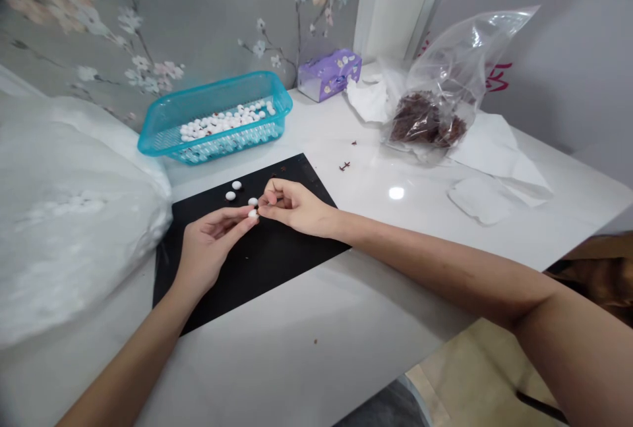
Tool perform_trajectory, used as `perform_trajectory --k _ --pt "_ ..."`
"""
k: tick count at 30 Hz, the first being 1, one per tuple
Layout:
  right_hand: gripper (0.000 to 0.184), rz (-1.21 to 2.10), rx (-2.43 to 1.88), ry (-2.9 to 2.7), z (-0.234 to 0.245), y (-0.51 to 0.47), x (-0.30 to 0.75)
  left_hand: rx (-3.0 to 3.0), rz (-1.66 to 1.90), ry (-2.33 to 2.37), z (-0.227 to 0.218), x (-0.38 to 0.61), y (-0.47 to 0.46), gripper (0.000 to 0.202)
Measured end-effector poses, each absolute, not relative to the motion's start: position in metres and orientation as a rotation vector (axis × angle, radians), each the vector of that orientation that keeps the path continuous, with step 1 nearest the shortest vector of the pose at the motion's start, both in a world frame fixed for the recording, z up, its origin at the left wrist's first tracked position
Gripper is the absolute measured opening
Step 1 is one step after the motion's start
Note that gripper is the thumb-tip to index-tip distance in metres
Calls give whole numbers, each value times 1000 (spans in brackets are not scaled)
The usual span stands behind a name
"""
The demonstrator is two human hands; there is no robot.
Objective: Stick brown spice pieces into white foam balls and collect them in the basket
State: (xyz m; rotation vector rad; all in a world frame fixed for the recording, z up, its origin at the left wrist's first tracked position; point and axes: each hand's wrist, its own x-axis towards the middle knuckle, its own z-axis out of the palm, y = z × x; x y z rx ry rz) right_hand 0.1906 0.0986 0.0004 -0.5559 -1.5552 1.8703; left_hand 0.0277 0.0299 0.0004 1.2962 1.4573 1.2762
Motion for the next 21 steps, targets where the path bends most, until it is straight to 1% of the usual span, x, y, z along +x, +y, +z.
perform_trajectory --k 5,11,21 --pt "32 1927 -551 -1527 2 98 191 1277 1296 1416 1 28 30 17" --pt "38 1925 -587 -1501 -1 100 190 1258 1307 1410 2 28 29 19" --pt "39 1973 -556 -1523 -2 102 192 1303 1290 1417 2 26 28 17"
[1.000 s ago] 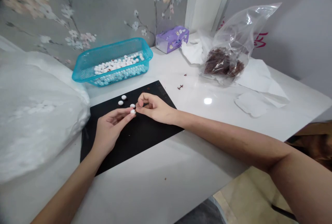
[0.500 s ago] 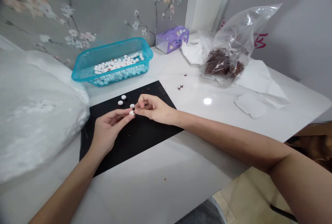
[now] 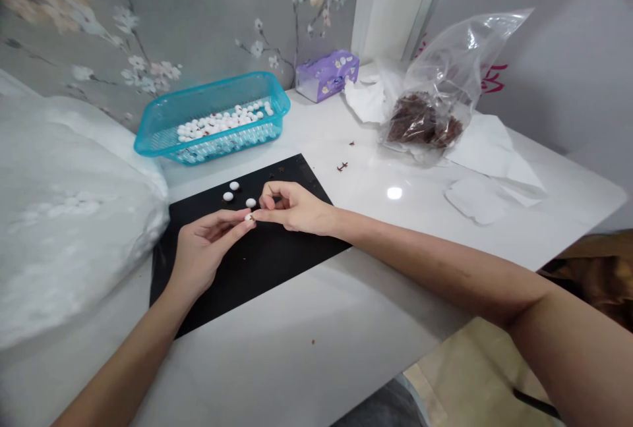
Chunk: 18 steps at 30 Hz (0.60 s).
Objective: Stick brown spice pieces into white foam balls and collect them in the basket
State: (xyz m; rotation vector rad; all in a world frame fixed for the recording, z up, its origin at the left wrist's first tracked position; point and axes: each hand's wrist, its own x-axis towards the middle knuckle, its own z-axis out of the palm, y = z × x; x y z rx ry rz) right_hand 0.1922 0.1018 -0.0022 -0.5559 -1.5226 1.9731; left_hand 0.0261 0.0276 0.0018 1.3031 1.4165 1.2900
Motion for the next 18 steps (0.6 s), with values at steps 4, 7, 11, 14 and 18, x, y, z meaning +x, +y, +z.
perform_trajectory --k 4,7,11,14,18 --pt "37 1967 -556 -1552 -2 103 192 1324 1267 1442 4 27 27 18" --pt "35 1937 -589 -1582 -1 103 192 1309 1267 1444 5 28 27 20" --pt "29 1933 -651 -1611 4 102 193 1259 1322 1414 5 31 28 23" --pt "29 1963 -635 -1651 7 103 193 1271 1363 1398 5 32 27 24" --pt "26 1914 -594 -1735 5 104 193 1349 1358 1421 5 31 27 18"
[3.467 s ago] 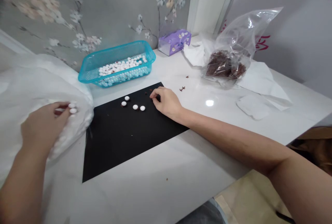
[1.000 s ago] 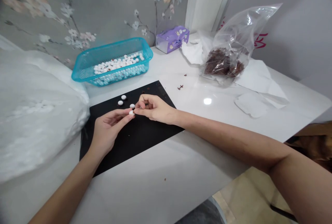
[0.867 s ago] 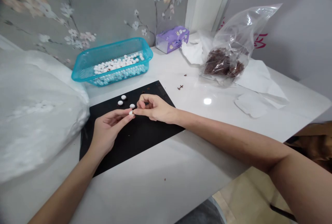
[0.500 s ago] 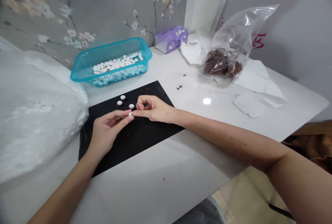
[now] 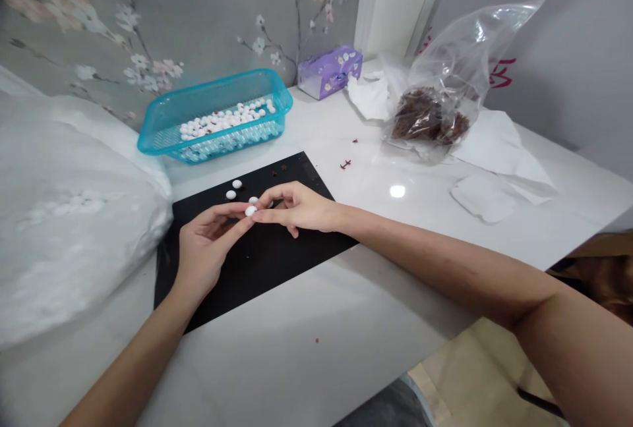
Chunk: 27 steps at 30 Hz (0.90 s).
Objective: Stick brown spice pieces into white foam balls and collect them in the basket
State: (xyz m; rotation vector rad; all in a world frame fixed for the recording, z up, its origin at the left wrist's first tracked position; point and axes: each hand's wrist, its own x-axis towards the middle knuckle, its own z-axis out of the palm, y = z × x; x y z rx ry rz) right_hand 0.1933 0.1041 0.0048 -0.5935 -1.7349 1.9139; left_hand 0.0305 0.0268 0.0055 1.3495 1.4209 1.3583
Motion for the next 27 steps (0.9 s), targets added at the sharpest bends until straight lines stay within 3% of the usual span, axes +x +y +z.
perform_trajectory --k 6,15,27 --pt "24 1718 -627 -1783 1 100 193 1427 1337 1331 6 28 29 15" --pt "15 908 -511 -2198 -4 87 194 1350 1278 1287 2 21 30 10" --pt "12 788 -445 -2332 -5 85 195 1301 1092 1278 7 17 32 10"
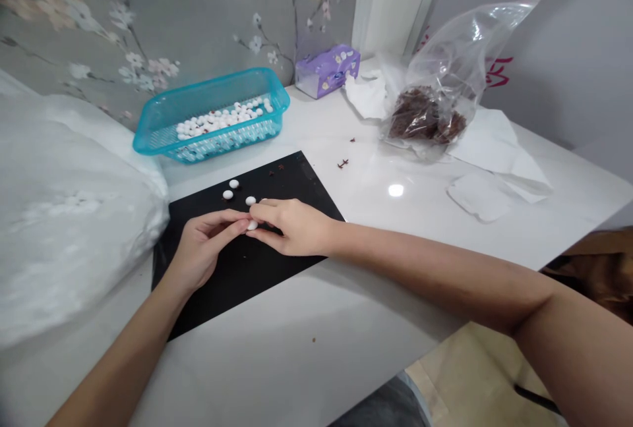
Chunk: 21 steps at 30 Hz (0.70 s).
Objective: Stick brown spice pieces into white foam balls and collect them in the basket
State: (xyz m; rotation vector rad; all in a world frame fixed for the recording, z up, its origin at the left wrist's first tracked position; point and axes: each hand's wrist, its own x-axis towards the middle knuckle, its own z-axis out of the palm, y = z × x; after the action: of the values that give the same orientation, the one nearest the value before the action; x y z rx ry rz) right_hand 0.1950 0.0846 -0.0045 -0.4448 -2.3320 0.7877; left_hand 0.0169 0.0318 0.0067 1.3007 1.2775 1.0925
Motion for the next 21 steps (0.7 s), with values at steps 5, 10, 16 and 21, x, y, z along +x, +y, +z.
perform_trajectory --k 5,10,16,21 --pt "11 774 -440 -2358 -6 85 195 1284 1070 1291 7 16 32 9" --pt "12 786 -409 -2353 -6 86 195 1281 1063 1294 6 15 33 9" --pt "18 810 -454 -2332 -5 85 194 1269 1050 1263 8 16 33 8" --pt "22 833 -497 -2304 -4 84 195 1244 1049 1265 9 17 33 10"
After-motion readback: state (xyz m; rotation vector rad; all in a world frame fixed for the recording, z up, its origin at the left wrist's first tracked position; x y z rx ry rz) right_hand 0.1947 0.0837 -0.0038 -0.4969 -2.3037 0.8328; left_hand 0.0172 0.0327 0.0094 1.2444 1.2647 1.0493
